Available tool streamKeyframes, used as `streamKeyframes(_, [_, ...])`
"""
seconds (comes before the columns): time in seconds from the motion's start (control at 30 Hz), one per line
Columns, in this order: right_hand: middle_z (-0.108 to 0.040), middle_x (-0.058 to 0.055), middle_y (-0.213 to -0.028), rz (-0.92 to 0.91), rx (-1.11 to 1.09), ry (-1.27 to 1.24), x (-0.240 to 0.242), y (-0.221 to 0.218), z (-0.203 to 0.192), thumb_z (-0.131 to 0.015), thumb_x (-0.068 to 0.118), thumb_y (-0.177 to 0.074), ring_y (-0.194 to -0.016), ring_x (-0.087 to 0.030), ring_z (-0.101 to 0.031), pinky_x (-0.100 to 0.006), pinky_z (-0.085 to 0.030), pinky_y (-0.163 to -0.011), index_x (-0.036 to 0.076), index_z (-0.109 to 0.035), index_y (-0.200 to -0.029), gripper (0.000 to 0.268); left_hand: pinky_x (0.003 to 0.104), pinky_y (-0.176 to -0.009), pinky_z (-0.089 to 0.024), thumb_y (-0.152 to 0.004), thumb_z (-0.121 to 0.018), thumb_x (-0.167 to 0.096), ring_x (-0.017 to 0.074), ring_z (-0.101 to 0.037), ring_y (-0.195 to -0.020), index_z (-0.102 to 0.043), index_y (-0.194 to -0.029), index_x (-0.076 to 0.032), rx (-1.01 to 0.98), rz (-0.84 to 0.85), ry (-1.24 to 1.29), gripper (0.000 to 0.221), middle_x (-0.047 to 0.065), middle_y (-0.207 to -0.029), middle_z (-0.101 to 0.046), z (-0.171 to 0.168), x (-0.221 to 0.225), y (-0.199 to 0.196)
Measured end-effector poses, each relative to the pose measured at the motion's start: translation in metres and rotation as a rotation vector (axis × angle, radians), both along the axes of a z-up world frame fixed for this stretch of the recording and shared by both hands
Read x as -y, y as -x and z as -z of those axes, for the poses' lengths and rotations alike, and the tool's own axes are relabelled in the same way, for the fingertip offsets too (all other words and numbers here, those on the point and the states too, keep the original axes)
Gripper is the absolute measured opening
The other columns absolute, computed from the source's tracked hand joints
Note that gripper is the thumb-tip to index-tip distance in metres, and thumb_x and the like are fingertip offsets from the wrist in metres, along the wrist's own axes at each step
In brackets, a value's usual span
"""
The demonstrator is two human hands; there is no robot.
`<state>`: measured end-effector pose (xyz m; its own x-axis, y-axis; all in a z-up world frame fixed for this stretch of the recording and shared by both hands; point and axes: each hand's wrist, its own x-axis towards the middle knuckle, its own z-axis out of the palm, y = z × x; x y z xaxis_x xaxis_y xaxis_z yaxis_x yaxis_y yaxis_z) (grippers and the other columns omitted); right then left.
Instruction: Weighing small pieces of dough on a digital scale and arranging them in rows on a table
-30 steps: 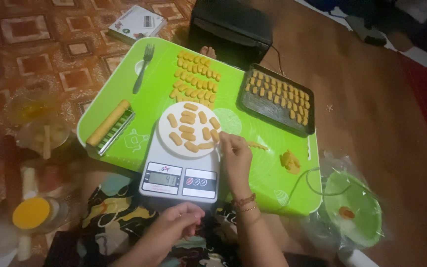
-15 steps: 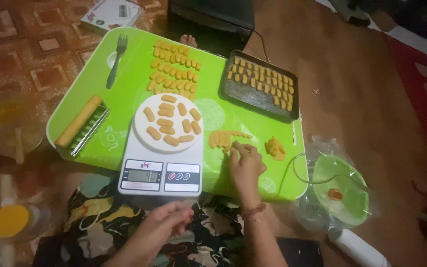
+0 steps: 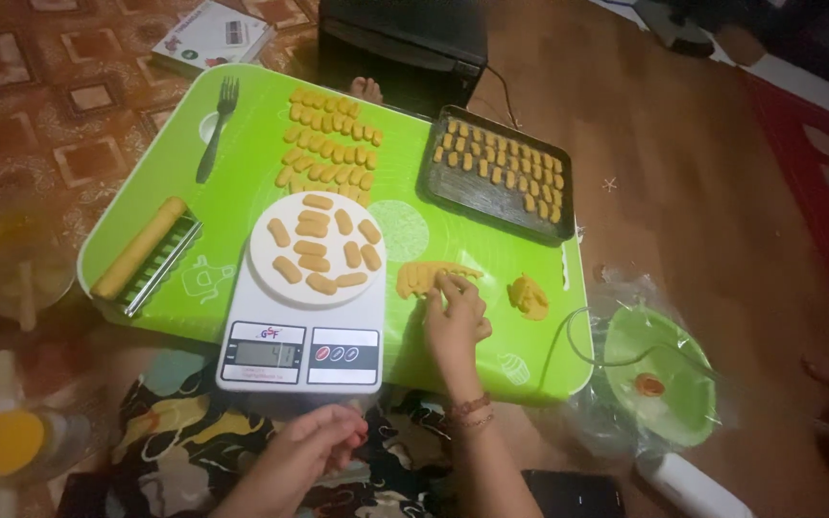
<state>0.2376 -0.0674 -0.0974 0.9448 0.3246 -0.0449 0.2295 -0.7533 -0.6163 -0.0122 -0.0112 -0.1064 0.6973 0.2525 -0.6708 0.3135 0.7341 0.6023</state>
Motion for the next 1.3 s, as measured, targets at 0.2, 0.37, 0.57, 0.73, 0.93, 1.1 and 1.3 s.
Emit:
streamKeyframes(0.2, [-0.064,-0.004,-0.139,-0.038,0.107,-0.136,0.0,0.003,0.011,-0.051,0.021,-0.095,-0.128,-0.031,-0.053,-0.054,-0.024,-0.108,0.024,-0.053,-0.144,0.049,0.029,-0.059,-0.037,-0.095,-0.067,-0.006,0.0232,-0.054,-0.066,-0.077,-0.102,0.006,0.006,-0.053,-0.021,0.018,0.019,-0.086,-0.07,0.012,-0.002,0.0])
streamKeyframes(0.37, [-0.062,-0.011,-0.141,-0.119,0.155,-0.272,0.0,0.005,0.017,-0.051,0.017,-0.096,-0.131,-0.029,-0.056,-0.048,-0.033,-0.11,0.013,-0.05,-0.145,0.049,0.031,-0.065,-0.04,-0.098,-0.064,-0.012,0.0241,-0.054,-0.07,-0.073,-0.103,0.005,-0.003,-0.017,-0.004,0.02,0.018,-0.085,-0.065,0.002,-0.008,0.0])
streamKeyframes(0.57, [-0.052,-0.017,-0.151,-0.126,-0.05,-0.548,-0.002,0.01,0.004,-0.047,0.008,-0.098,-0.141,-0.027,-0.051,-0.04,-0.039,-0.118,0.003,-0.044,-0.147,0.049,0.031,-0.066,-0.04,-0.099,-0.062,-0.009,0.0246,-0.056,-0.072,-0.074,-0.103,0.005,-0.051,0.004,-0.012,0.019,0.018,-0.087,-0.065,-0.014,-0.013,0.001])
streamKeyframes(0.73, [-0.065,-0.017,-0.137,-0.134,0.14,-0.583,-0.005,-0.013,0.029,-0.059,0.004,-0.091,-0.127,-0.025,-0.064,-0.035,-0.046,-0.112,0.005,-0.049,-0.142,0.052,0.025,-0.057,-0.039,-0.094,-0.066,-0.007,0.0197,-0.058,-0.064,-0.077,-0.1,0.002,0.044,-0.028,-0.089,0.015,0.015,-0.083,-0.07,0.021,-0.011,0.0])
streamKeyframes(0.93, [-0.064,-0.006,-0.107,0.035,-0.111,-0.574,-0.021,-0.006,-0.027,-0.068,-0.002,-0.088,-0.093,-0.015,-0.061,-0.028,-0.058,-0.081,0.007,-0.053,-0.137,0.051,0.03,-0.064,-0.04,-0.1,-0.062,-0.013,0.0224,-0.058,-0.071,-0.08,-0.105,0.002,-0.066,0.066,-0.06,0.024,0.014,-0.083,-0.069,-0.014,-0.021,0.002])
streamKeyframes(1.1, [-0.064,-0.007,-0.101,-0.029,0.011,-0.736,-0.015,-0.04,0.021,-0.058,-0.01,-0.084,-0.086,-0.01,-0.061,-0.02,-0.052,-0.076,0.007,-0.058,-0.125,0.045,0.028,-0.06,-0.039,-0.091,-0.066,-0.015,0.02,-0.057,-0.064,-0.08,-0.098,0.0,-0.034,0.038,-0.154,0.021,0.016,-0.082,-0.074,0.006,-0.018,0.003])
streamKeyframes(1.3, [-0.062,-0.014,-0.147,0.134,-0.657,-0.803,-0.004,0.021,-0.111,-0.065,0.009,-0.087,-0.129,-0.024,-0.061,-0.032,-0.051,-0.103,0.005,-0.054,-0.144,0.058,0.029,-0.065,-0.043,-0.095,-0.064,-0.017,0.0196,-0.062,-0.071,-0.082,-0.105,-0.003,-0.045,0.085,-0.204,0.025,0.012,-0.088,-0.075,-0.034,-0.023,0.008])
